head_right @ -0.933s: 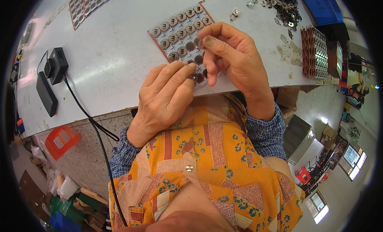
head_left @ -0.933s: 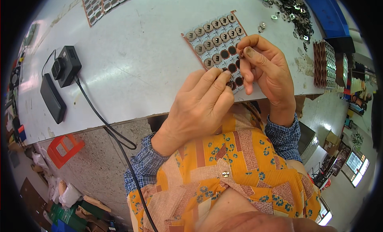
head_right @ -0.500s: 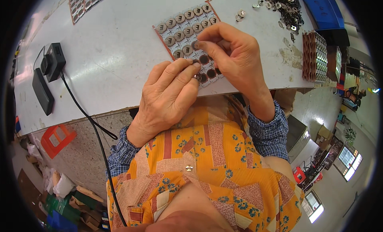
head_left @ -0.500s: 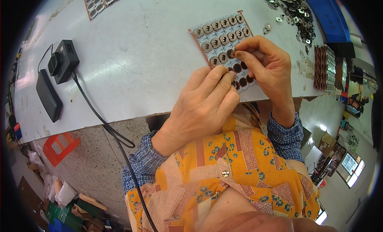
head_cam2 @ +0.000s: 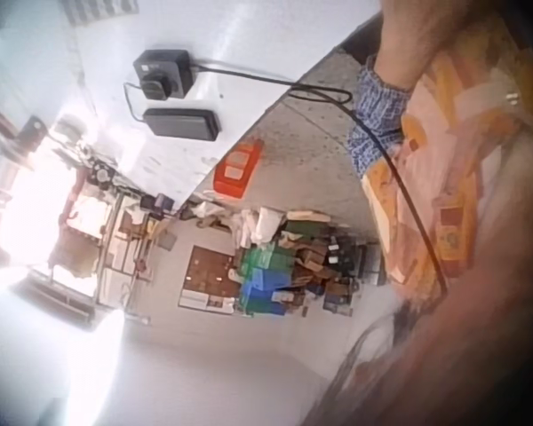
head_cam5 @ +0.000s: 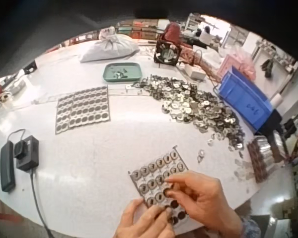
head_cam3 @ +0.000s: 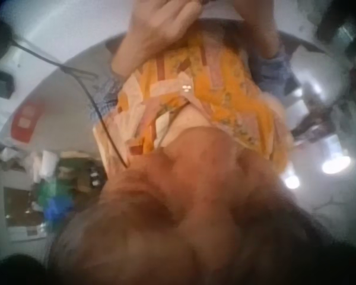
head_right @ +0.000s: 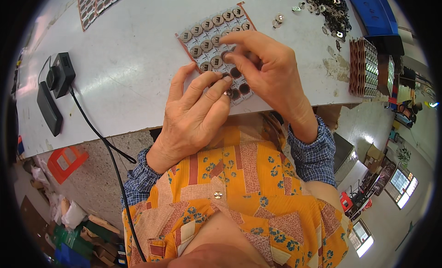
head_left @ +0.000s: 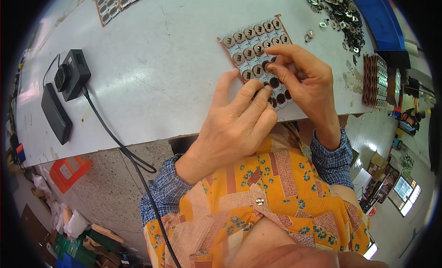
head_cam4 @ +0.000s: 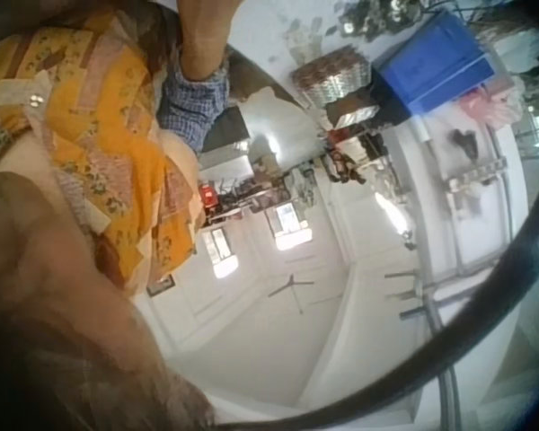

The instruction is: The recorder is seen carefully placing small metal components into a designated grid-like assembly board.

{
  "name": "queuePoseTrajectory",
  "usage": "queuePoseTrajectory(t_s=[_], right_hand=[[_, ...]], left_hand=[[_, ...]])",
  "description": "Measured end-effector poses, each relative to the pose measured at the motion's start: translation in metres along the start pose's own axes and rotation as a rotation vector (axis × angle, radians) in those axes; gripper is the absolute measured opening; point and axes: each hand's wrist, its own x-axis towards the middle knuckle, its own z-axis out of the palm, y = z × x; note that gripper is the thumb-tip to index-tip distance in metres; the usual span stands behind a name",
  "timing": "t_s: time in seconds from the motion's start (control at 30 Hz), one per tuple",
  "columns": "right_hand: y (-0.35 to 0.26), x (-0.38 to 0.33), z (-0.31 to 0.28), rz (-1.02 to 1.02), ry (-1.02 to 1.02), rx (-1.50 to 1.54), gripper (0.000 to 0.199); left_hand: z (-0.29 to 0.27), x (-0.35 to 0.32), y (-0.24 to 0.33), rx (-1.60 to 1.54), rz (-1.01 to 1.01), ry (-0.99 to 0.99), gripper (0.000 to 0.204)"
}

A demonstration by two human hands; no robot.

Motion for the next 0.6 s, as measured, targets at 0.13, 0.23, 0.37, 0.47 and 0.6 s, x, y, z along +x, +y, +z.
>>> queuePoseTrajectory(t_s=[0.13, 0.23, 0.37, 0.47, 0.6], right_hand=[[0.002, -0.003, 0.011, -0.032, 0.116, -0.039, 0.013], [0.005, -0.004, 0.01, -0.028, 0.098, -0.037, 0.012], [0.011, 0.0, 0.001, -0.107, 0.031, -0.019, 0.013], [0.014, 0.004, -0.002, -0.108, -0.036, -0.013, 0.014], [0.007, -0.002, 0.008, -0.094, 0.108, 0.031, 0.016]], left_hand=[[0.001, -0.001, 0.001, 0.003, -0.005, 0.003, 0.019], [0.003, -0.001, 0.0, 0.006, -0.002, 0.014, 0.019], [0.004, 0.001, -0.001, 0.012, 0.009, 0.031, 0.015], [0.001, 0.001, 0.0, 0.008, 0.001, 0.015, 0.016], [-0.001, 0.003, -0.005, -0.079, -0.019, 0.077, 0.016]])
